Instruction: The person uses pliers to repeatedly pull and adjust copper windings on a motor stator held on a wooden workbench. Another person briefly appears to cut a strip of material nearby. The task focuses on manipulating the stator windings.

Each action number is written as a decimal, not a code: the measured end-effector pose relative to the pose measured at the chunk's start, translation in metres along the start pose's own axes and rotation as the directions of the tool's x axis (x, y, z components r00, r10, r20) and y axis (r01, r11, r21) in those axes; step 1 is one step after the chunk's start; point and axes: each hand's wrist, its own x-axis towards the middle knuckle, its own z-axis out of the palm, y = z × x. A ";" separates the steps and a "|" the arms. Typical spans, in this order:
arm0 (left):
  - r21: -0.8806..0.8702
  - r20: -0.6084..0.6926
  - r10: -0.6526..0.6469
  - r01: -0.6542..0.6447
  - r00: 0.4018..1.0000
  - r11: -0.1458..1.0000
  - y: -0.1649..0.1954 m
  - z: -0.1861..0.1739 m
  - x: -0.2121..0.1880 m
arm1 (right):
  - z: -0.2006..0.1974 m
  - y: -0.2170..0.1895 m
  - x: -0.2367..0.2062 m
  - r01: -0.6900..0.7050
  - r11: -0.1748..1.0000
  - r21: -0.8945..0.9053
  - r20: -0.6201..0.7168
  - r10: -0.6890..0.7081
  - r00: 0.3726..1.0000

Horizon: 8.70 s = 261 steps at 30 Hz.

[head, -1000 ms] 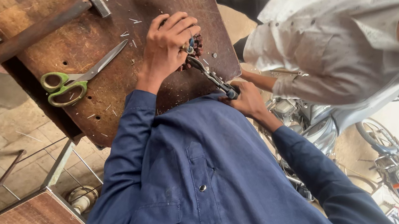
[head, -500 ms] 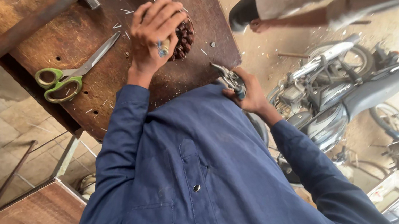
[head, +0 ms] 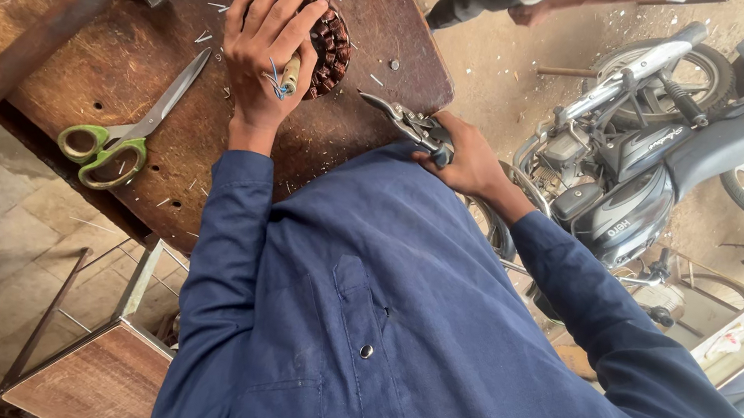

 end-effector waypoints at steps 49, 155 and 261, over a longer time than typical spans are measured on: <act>-0.108 0.156 0.016 0.001 0.988 0.994 0.019 -0.024 0.046 | -0.028 -0.050 -0.017 -0.147 0.942 -0.302 -0.107 0.120 0.987; -0.168 0.257 0.101 -0.058 0.961 0.984 0.033 -0.016 0.029 | 0.003 0.022 -0.003 -0.229 0.965 -0.125 0.202 0.250 0.947; -0.079 0.258 0.071 -0.052 0.963 0.996 0.032 -0.010 0.038 | 0.001 -0.002 -0.013 -0.032 0.990 -0.140 -0.077 0.021 0.997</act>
